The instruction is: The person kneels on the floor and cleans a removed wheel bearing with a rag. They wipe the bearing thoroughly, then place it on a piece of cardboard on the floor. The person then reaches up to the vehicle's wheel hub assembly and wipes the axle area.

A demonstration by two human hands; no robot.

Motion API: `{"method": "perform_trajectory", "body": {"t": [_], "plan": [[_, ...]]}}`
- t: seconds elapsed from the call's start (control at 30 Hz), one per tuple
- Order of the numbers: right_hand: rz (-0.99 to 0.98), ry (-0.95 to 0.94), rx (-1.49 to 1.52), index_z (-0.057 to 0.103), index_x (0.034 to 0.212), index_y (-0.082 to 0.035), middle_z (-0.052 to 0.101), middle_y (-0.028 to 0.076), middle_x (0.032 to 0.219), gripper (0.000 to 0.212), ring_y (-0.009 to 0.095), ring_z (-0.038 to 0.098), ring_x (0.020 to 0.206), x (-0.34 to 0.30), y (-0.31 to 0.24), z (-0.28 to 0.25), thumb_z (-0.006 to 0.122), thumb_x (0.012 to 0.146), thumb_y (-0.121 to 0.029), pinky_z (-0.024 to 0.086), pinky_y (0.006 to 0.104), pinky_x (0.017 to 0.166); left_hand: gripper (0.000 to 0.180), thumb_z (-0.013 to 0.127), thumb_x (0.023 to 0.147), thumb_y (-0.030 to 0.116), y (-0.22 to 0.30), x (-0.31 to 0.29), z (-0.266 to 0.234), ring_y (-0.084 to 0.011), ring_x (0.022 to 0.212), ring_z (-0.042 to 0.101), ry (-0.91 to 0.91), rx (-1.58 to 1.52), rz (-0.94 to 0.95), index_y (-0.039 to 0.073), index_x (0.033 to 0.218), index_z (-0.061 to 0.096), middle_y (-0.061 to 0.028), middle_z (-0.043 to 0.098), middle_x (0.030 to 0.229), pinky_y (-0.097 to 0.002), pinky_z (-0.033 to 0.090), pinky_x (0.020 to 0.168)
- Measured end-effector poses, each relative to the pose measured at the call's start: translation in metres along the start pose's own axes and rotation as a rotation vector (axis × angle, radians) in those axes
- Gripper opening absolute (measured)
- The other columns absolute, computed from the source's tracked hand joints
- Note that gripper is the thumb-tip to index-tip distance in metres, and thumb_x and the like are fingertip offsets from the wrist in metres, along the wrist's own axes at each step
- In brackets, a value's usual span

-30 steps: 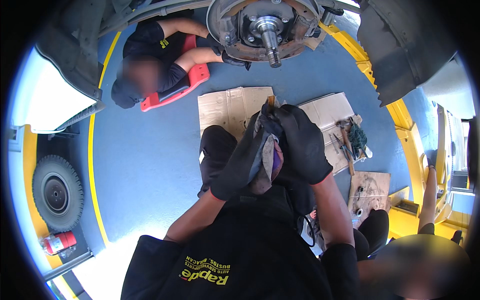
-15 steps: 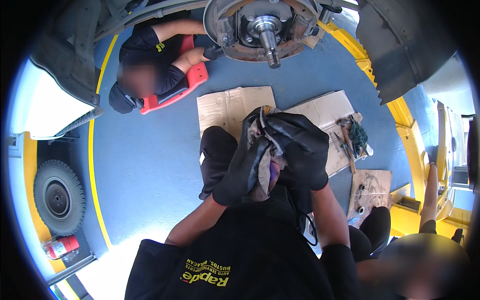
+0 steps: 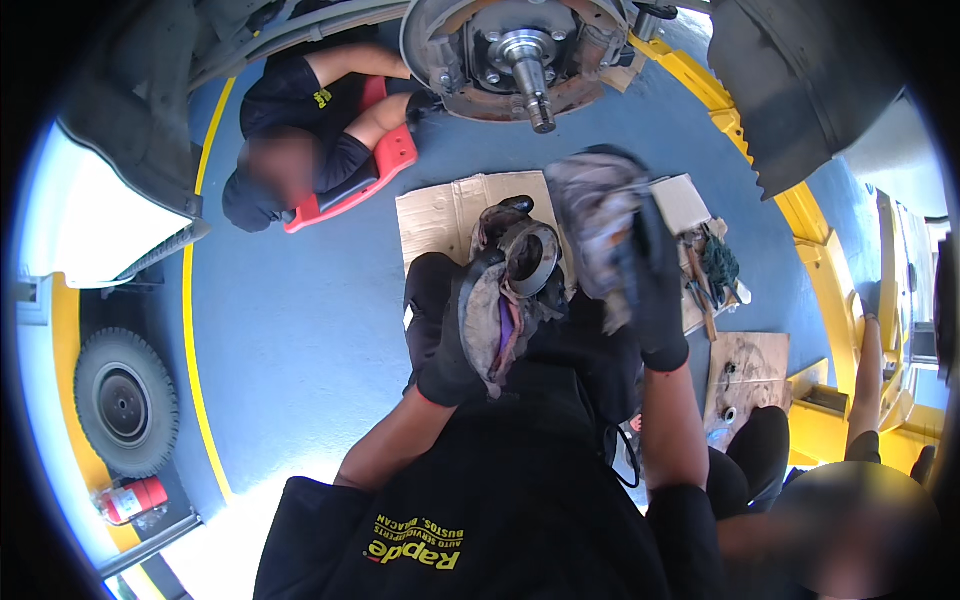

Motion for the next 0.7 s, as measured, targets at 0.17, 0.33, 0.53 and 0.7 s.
{"method": "perform_trajectory", "body": {"t": [0.17,0.33,0.53,0.7], "plan": [[-0.391,0.021,-0.718,0.064,0.128,-0.008,0.062,0.019,0.113,0.037,0.038,0.069,0.098,-0.013,-0.035,0.045,0.068,0.103,-0.035,0.057,0.0471,0.074,0.04,0.054,0.113,0.027,-0.004,-0.005,-0.001,-0.014,0.083,0.07,0.036,0.044,0.117,0.002,0.145,0.057,-0.0088,0.071,0.104,-0.0292,0.058,0.074],[-0.327,0.007,-0.838,0.065,0.128,-0.008,0.062,0.02,0.113,0.034,0.038,0.069,0.095,-0.018,-0.033,0.051,0.067,0.102,-0.03,0.058,0.0456,0.074,0.035,0.046,0.114,0.021,-0.036,-0.013,-0.031,-0.0189,0.095,0.071,0.275,0.222,0.129,0.003,0.141,0.06,-0.0076,0.071,0.107,-0.033,0.058,0.083],[0.06,0.219,-0.039,0.064,0.135,-0.005,0.07,0.018,0.116,0.045,0.038,0.072,0.095,0.019,0.025,-0.018,0.074,0.094,-0.023,0.057,0.0457,0.08,0.045,0.043,0.118,0.035,-0.044,-0.019,-0.041,-0.029,0.135,0.06,0.153,-0.157,-0.338,0.008,0.152,0.053,-0.0122,0.06,0.148,-0.0444,0.046,0.117],[-0.205,-0.04,-0.214,0.062,0.14,-0.005,0.07,0.019,0.122,0.055,0.04,0.072,0.1,0.011,-0.023,0.014,0.077,0.09,-0.022,0.057,0.0448,0.085,0.049,0.041,0.119,0.035,-0.038,-0.019,-0.045,-0.025,0.14,0.057,0.067,-0.222,-0.161,0.009,0.16,0.045,-0.0109,0.056,0.155,-0.0426,0.043,0.122]]}}
Point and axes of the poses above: each hand's wrist, its own x-axis towards the middle knuckle, its own z-axis out of the palm, y = z × x, the point moved 8 cm from there along x, towards the middle knuckle
